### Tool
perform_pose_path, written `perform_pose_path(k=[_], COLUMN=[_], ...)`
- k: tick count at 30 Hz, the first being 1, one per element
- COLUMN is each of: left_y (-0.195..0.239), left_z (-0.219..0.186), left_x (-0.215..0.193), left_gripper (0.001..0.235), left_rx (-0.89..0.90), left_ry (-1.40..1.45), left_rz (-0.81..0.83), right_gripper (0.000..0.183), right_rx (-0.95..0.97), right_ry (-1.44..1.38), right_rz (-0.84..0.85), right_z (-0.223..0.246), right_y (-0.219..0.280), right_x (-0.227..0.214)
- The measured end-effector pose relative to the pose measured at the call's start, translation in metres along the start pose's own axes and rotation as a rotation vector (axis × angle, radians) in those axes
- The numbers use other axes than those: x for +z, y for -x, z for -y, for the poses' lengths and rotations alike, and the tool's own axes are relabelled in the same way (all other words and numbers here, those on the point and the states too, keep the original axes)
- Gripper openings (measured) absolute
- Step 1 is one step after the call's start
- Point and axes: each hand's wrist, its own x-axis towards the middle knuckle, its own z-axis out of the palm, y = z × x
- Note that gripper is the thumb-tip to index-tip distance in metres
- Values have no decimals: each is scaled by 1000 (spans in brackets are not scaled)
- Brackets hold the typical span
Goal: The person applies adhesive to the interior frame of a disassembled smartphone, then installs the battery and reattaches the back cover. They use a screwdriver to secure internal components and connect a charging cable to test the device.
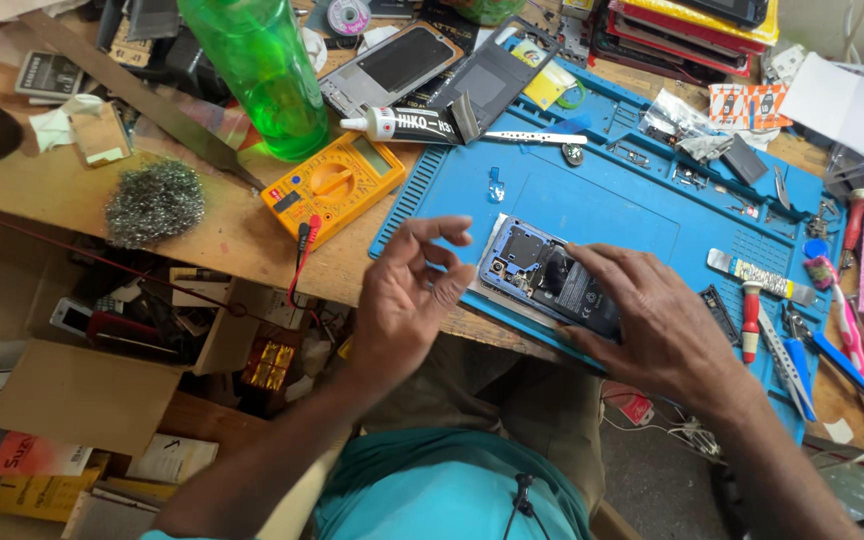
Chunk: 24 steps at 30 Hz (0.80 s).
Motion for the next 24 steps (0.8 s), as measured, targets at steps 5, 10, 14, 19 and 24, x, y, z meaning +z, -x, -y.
perform_pose_path(k=[5,10,14,19,24], left_y=[33,55,50,16,-3], left_z=[7,9,16,33,48], left_x=[31,58,76,95,103], left_gripper=[39,48,66,75,88], left_rx=[-118,-192,-167,-255,-304], left_ry=[444,616,729,799,785], left_rz=[-111,-182,-176,-94,62], right_gripper=[89,90,85,78,77], right_rx=[19,52,198,363,323], right_ry=[63,-16,-311,-795,-835], right_rz=[80,28,25,20,-118], right_z=[1,-7,-29,-39,-27], right_y=[-9,-8,-13,-5,8], right_x=[-9,-2,-2,-3,4])
